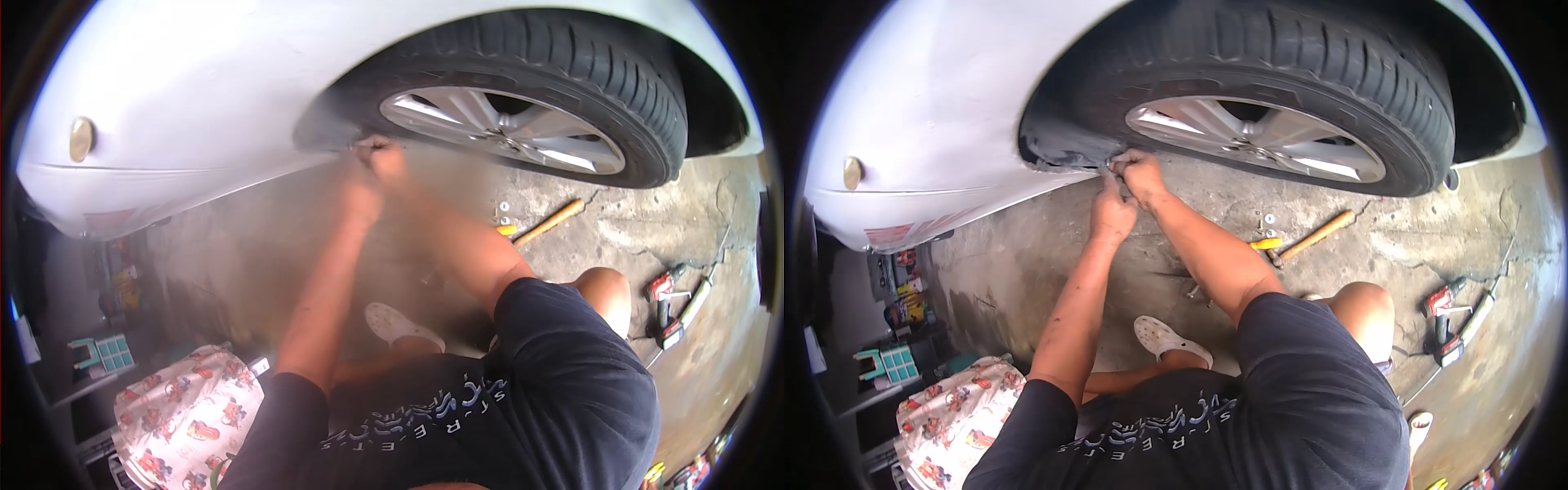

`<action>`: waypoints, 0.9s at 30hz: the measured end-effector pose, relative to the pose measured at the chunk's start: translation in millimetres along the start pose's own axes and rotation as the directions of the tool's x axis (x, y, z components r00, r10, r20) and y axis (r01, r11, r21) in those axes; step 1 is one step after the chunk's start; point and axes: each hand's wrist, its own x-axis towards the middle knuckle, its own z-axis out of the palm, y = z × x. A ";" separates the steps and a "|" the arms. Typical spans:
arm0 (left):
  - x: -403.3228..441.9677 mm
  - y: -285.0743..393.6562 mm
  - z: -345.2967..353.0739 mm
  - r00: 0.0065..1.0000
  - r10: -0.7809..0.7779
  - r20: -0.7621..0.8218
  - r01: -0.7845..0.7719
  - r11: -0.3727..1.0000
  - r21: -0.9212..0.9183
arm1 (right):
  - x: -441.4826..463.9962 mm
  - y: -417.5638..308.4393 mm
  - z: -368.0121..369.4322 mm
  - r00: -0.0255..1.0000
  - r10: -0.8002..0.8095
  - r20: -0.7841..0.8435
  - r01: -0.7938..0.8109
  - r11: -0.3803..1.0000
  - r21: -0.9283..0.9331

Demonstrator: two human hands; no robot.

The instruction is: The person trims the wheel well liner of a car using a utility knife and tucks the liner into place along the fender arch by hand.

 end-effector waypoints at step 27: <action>-3.2 0.6 -49.6 0.976 -0.111 0.187 0.103 0.993 0.051 | -4.9 -17.8 10.8 0.988 -0.117 0.104 0.141 0.953 -0.269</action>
